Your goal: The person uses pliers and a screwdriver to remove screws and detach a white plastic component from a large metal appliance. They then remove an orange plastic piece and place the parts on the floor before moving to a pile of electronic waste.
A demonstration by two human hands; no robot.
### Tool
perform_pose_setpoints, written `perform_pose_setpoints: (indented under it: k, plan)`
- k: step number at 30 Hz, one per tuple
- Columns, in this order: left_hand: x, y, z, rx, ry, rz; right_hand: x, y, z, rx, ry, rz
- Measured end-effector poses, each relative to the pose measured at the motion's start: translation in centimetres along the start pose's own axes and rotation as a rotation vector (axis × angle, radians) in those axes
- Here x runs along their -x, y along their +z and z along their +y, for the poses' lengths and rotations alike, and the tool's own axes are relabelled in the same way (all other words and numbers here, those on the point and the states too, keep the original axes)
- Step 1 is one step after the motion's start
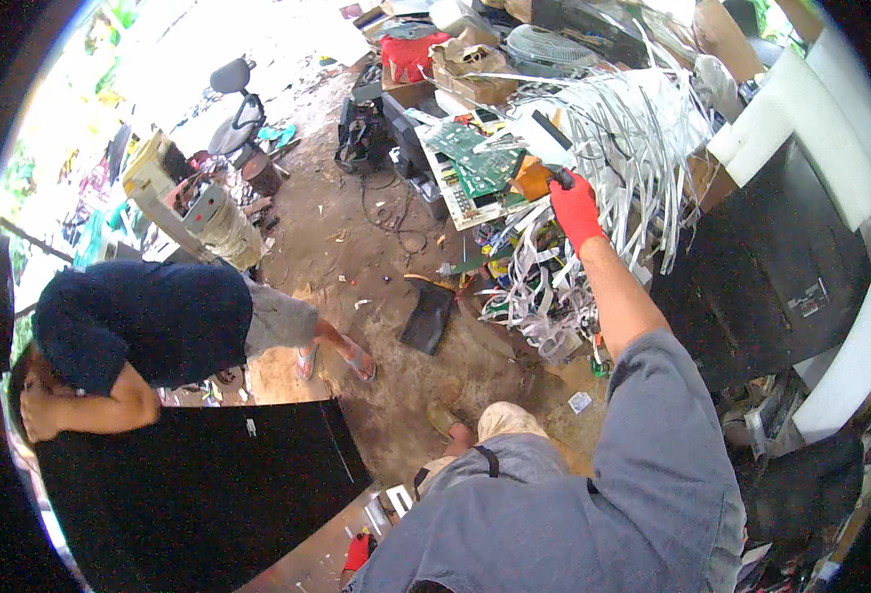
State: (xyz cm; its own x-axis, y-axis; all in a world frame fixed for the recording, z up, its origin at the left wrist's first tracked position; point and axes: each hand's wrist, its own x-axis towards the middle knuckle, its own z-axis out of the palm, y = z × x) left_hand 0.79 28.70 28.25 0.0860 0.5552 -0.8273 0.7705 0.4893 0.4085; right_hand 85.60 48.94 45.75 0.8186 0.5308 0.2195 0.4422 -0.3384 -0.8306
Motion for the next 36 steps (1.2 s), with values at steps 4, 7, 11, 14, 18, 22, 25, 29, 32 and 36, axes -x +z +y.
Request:
perform_pose_setpoints:
  k: [4,7,11,14,18,22,25,29,32,36]
  plan:
    - [-1.9,-3.7,4.3,0.419,-0.171,0.013,-3.5,1.8,-0.1,0.132,-0.071,0.001]
    - [-2.7,-3.3,7.4,0.496,-0.147,0.128,-6.2,3.1,0.5,0.230,-0.124,-0.024]
    - [-3.1,0.5,9.9,0.461,-0.121,0.109,-11.3,5.0,4.3,0.395,-0.147,-0.006]
    - [-2.0,4.7,10.1,0.314,-0.213,0.094,-13.6,6.6,6.8,0.386,-0.091,-0.040]
    - [-1.1,7.2,9.0,-0.380,0.300,0.002,-14.9,7.1,7.8,0.446,-0.205,-0.005]
    - [0.9,7.5,7.5,-0.742,0.401,0.038,-15.0,6.6,5.3,0.271,-0.335,0.016]
    - [0.7,5.6,9.4,-0.483,0.666,0.038,-16.9,3.5,3.2,0.053,-0.190,-0.089]
    - [0.2,5.9,12.1,0.487,-0.327,0.128,-17.4,1.8,-1.5,-0.030,-0.165,-0.034]
    - [1.2,5.8,17.5,0.445,-0.122,0.096,-19.2,1.8,-0.5,0.178,-0.506,0.135]
    - [0.0,6.5,18.2,0.506,-0.146,0.030,-20.8,3.8,4.8,0.557,-0.308,-0.019]
